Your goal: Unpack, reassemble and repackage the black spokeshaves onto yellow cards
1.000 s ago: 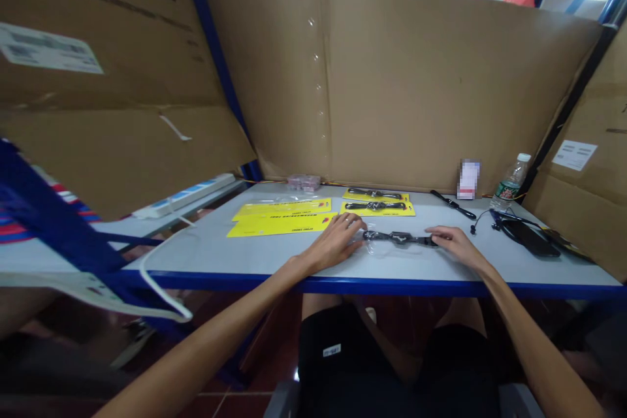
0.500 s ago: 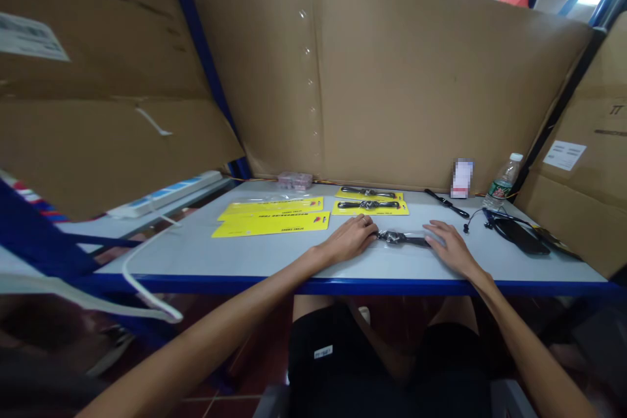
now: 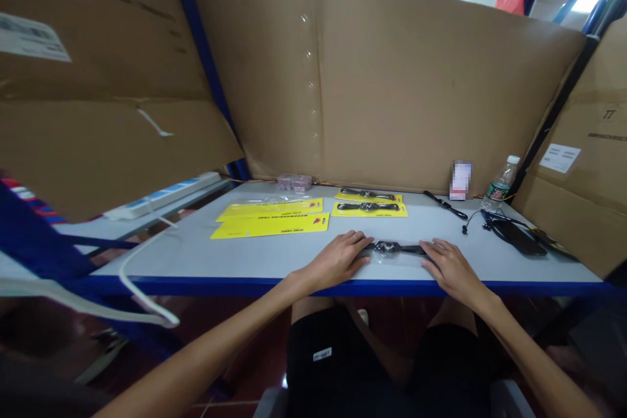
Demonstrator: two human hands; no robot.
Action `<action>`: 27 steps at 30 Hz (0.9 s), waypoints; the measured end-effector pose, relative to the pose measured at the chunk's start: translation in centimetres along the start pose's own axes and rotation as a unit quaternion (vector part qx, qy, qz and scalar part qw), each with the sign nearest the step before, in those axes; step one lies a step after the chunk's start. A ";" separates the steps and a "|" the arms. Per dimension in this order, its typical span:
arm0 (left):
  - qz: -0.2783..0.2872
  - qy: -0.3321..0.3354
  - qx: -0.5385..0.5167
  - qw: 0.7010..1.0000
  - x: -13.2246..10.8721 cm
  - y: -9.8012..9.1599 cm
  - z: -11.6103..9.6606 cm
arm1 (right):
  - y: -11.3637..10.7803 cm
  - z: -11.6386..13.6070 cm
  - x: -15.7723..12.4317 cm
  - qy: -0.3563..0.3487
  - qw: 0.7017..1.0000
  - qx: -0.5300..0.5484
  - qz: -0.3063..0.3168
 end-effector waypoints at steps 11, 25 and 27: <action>-0.033 -0.019 -0.035 0.999 -1.0 -0.6 -0.8 | 0.6 0.7 -0.6 0.027 0.997 0.020 -0.068; -0.108 -0.050 -0.070 0.990 -3.5 -1.5 0.9 | 0.2 -1.1 -1.5 0.109 0.979 0.068 -0.160; -0.106 -0.069 -0.051 0.991 -4.4 -1.5 1.5 | 0.3 -1.4 -1.8 0.105 0.978 0.074 -0.167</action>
Point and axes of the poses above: each hand's wrist, its own x-axis towards the middle knuckle, its own y-axis out of the palm, z = x × y, the point moved 8 cm from there along x, towards the middle knuckle, and after that the axes turned 13 degrees about z, right-handed, at the moved point
